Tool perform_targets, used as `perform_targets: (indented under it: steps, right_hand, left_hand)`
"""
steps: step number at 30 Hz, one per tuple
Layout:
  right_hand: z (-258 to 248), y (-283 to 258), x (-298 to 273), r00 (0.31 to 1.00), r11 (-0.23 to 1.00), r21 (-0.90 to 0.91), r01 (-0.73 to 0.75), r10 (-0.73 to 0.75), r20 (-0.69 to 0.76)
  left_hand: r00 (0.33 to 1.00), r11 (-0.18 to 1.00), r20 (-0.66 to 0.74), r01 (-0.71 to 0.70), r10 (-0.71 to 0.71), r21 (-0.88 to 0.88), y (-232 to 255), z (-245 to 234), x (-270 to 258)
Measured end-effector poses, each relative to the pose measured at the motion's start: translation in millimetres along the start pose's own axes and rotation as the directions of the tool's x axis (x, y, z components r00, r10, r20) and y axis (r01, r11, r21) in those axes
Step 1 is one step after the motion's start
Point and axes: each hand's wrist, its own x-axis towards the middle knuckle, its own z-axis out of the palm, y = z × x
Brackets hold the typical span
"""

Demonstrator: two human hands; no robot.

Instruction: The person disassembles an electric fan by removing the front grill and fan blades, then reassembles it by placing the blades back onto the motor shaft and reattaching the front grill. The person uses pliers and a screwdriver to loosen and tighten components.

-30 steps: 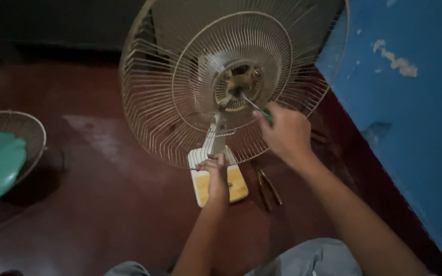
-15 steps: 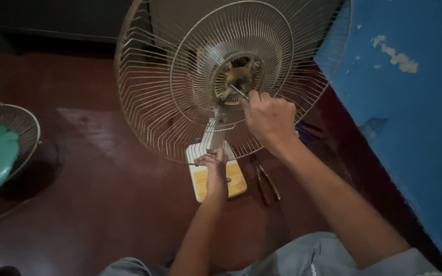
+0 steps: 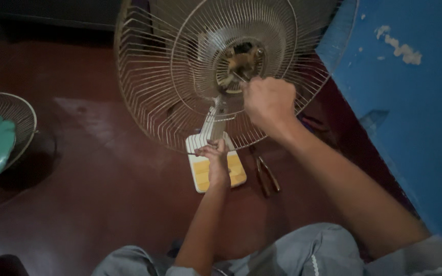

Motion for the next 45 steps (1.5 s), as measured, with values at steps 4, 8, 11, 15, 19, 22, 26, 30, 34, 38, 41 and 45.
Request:
perform_targets:
  steps: [4,8,11,15,19,22,26,30,34,38,41,45]
  right_hand:
    - [28.1,-3.1,1.8,0.891,0.855,0.277,-0.439,0.374,0.259]
    - [81.0,23.2,-16.3,0.831,0.577,0.607,-0.547,0.287,0.477]
    - [124.6,77.9,-73.0,0.852,0.349,0.778,-0.523,0.18,0.492]
    - [177.7,165.8,-177.5,0.487,0.144,0.481,-0.865,0.475,0.733]
    - [251.2,200.1,-263.3,0.185,0.002,0.22,-0.976,0.551,0.814]
    - [306.4,202.4,-287.5,0.161,0.101,0.125,-0.987,0.561,0.812]
    - [340.6,196.0,-263.2,0.249,0.39,-0.024,-0.92,0.633,0.733]
    - [314.6,165.7,-240.6,0.45,0.648,-0.107,-0.754,0.628,0.635]
    - [282.8,117.6,-217.6,0.41,0.671,0.048,-0.74,0.394,0.823]
    - [266.4,95.5,-203.1,0.311,0.823,-0.153,-0.547,0.37,0.876]
    - [278.9,93.6,-203.2,0.248,0.775,-0.144,-0.616,0.364,0.897]
    - [324.1,124.1,-227.5,0.208,0.671,-0.081,-0.737,0.34,0.917]
  left_hand:
    - [0.999,1.0,0.038,-0.018,0.019,-0.025,-0.8,-4.1,-2.7]
    - [0.997,0.997,0.027,-0.066,0.066,-0.026,-2.8,1.5,-1.8]
    - [0.999,0.995,-0.039,0.021,-0.018,0.093,0.7,8.3,2.2]
    - [0.991,0.99,-0.082,0.113,-0.106,0.083,2.8,7.6,-3.0]
    - [0.996,0.991,0.054,-0.073,0.067,0.114,-13.4,-2.9,-7.8]
    - [0.987,0.985,0.128,-0.116,0.1,0.128,-24.1,-18.3,-10.1]
    - [0.973,0.98,0.197,-0.148,0.12,0.134,-32.1,-33.8,-13.5]
    - [0.954,0.982,0.27,-0.162,0.131,0.099,-30.2,-38.1,-4.2]
    - [0.986,1.0,0.165,-0.02,0.024,-0.023,-25.9,-28.2,6.2]
    - [0.941,0.988,0.307,-0.155,0.142,0.018,-25.4,-23.8,22.2]
    - [0.935,0.983,0.311,-0.181,0.17,0.006,-29.9,-17.5,27.9]
    - [0.951,0.983,0.272,-0.114,0.15,-0.144,-31.1,-18.1,35.8]
